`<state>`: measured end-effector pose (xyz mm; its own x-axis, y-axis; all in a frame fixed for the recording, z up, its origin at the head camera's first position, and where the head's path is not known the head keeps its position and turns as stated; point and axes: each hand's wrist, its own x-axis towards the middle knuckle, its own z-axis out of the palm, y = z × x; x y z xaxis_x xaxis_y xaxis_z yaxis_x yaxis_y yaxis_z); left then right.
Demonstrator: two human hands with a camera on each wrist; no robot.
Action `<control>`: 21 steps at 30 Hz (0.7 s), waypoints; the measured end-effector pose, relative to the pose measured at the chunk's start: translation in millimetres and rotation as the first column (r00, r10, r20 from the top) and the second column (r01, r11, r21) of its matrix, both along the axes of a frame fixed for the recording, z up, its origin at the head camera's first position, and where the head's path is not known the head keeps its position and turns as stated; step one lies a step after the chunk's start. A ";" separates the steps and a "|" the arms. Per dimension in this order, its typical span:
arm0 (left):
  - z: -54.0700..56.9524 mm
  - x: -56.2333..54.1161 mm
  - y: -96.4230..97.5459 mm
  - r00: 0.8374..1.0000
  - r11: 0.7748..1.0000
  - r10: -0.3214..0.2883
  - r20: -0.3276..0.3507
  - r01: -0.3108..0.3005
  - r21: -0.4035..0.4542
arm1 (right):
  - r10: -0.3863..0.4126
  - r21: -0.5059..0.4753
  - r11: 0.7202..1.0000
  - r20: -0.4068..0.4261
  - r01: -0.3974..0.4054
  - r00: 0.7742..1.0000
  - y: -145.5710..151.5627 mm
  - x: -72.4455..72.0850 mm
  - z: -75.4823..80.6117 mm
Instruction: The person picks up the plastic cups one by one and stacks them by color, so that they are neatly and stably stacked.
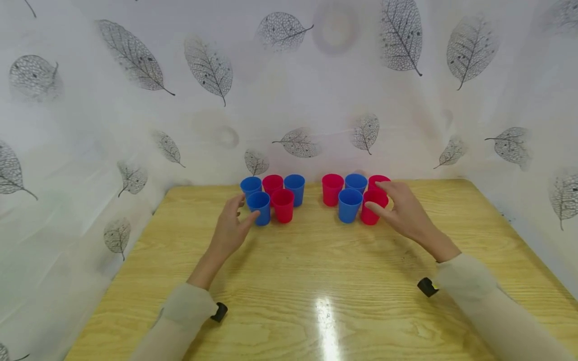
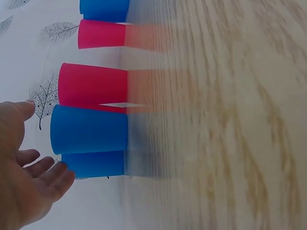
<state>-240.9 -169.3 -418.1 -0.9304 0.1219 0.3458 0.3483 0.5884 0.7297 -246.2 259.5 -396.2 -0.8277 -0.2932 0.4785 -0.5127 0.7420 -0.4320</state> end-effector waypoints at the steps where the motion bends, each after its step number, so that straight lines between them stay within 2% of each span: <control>1: -0.4 -1.0 0.8 1.000 1.000 0.001 0.007 -0.001 0.004 | 0.001 0.010 1.000 -0.007 -0.001 1.000 -2.1 -2.0 -0.4; 10: -7.8 -9.4 8.4 0.994 0.999 0.045 0.100 -0.048 0.024 | -0.025 0.121 0.992 -0.033 0.029 0.999 -20.7 -11.3 -2.0; 21: -11.5 -13.3 15.4 0.987 0.995 0.080 0.136 -0.086 0.040 | -0.056 0.209 0.975 -0.064 0.068 0.996 -29.6 -20.8 -9.9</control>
<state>-254.2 -153.9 -429.6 -0.9749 0.0294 0.2205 0.1968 0.5763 0.7932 -267.0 229.9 -406.1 -0.8201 -0.3419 0.4589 -0.4825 0.8443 -0.2332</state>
